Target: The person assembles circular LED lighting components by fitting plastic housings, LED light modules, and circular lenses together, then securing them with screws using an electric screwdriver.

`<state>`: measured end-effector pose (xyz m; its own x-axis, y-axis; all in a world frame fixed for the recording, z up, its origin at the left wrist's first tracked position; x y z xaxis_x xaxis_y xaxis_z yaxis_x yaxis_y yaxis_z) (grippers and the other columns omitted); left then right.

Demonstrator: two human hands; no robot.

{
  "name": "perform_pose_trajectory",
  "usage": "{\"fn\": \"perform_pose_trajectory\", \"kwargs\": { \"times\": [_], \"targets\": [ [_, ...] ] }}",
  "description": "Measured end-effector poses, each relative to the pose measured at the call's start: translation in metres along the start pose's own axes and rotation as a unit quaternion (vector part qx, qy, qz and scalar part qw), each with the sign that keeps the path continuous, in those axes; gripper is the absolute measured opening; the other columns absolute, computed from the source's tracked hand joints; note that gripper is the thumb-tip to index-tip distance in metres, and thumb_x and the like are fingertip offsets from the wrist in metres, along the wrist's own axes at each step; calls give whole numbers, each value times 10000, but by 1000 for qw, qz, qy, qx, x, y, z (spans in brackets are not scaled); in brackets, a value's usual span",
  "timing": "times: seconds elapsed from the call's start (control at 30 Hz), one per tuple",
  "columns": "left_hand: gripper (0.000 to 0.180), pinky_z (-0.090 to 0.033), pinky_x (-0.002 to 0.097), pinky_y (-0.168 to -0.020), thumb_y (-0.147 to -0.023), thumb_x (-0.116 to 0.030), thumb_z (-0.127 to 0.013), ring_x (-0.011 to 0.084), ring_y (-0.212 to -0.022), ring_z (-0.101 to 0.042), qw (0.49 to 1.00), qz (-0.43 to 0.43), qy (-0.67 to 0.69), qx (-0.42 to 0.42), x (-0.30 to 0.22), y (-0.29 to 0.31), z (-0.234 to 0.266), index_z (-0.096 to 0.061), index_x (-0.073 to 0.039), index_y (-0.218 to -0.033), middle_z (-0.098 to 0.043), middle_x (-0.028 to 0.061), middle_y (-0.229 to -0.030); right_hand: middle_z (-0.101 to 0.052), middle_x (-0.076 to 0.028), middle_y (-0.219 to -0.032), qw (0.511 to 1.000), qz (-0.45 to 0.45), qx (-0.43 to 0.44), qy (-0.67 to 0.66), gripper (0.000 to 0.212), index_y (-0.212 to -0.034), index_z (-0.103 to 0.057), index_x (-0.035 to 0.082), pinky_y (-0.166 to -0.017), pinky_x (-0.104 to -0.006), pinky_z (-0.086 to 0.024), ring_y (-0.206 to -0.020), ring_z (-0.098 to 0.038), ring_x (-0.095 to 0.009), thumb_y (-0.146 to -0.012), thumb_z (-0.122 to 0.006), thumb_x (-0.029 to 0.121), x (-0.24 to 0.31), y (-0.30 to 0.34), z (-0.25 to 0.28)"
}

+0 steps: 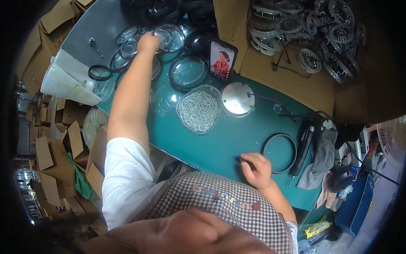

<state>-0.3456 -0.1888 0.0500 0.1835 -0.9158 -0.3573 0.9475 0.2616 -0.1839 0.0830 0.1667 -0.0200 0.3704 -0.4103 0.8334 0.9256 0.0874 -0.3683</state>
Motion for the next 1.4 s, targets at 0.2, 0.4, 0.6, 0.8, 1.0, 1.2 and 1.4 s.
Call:
{"fn": "perform_pose_trajectory", "kwargs": {
  "times": [0.2, 0.4, 0.6, 0.8, 1.0, 1.2, 1.4],
  "targets": [
    [267, -501, 325, -537, -964, -269, -589, 188, -589, -640, 927, -64, 369, 10, -17, 102, 70, -612, -11, -1027, -667, 90, -739, -713, -126, -875, 1000, 1, -19, -19, 187, -1002, -673, -8, -715, -334, -546, -785, -689, -254, -815, -677, 1, 9, 1, 4],
    [190, -461, 275, -604, -964, -215, -617, 90, -638, -570, 870, -202, 438, 100, -42, 257, 83, -605, -25, -975, -612, 36, -686, -622, -110, -1211, 982, -114, -59, -141, 461, -1336, -550, 37, -801, -296, -558, -926, -669, -168, -900, -687, 98, 25, -26, 0],
    [181, -488, 275, -602, -979, -201, -629, 119, -646, -618, 841, -214, 472, 156, -58, 361, 36, -608, -23, -1005, -631, 55, -728, -696, -124, -878, 973, -214, 10, -84, 333, -1213, -590, 12, -687, -359, -541, -728, -696, -232, -932, -613, 189, 40, -23, 8],
    [171, -527, 352, -589, -983, -183, -590, 223, -592, -679, 830, -160, 423, 328, -83, 407, 16, -606, -13, -990, -713, 112, -809, -664, -196, -735, 948, -163, -91, 257, 221, -979, -584, 9, -629, -509, -504, -698, -645, -425, -938, -585, 227, 23, 4, 44],
    [216, -535, 401, -686, -935, -224, -631, 351, -738, -682, 859, -213, 352, 304, -89, 427, -4, -622, -12, -971, -710, 134, -786, -649, -190, -713, 942, -106, -143, 285, 143, -938, -594, 32, -576, -486, -490, -640, -635, -399, -907, -616, 169, 35, 25, 58],
    [339, -548, 391, -704, -881, -236, -683, 336, -798, -688, 845, -305, 332, 286, -123, 417, 33, -636, -78, -1177, -709, 161, -912, -683, -157, -793, 945, -119, -69, 295, 237, -1084, -645, 87, -629, -449, -525, -727, -670, -364, -854, -634, 142, 41, 15, 85],
    [175, -540, 399, -649, -941, -202, -615, 309, -705, -698, 866, -443, 169, 158, -134, 409, 25, -658, -54, -1024, -705, 152, -812, -705, -106, -856, 948, -62, -11, 313, 386, -1217, -642, 115, -677, -410, -546, -759, -678, -327, -836, -670, 168, 53, 9, 83]
  ]
}}
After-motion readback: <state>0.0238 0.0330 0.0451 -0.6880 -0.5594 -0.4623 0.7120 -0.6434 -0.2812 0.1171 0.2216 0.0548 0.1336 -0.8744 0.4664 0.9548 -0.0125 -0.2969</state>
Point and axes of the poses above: each hand's wrist, its own y-axis away from the middle knuckle, its own z-axis out of the back of the hand, x = y × z, the point moved 4 cm from there along -y, towards the middle knuckle
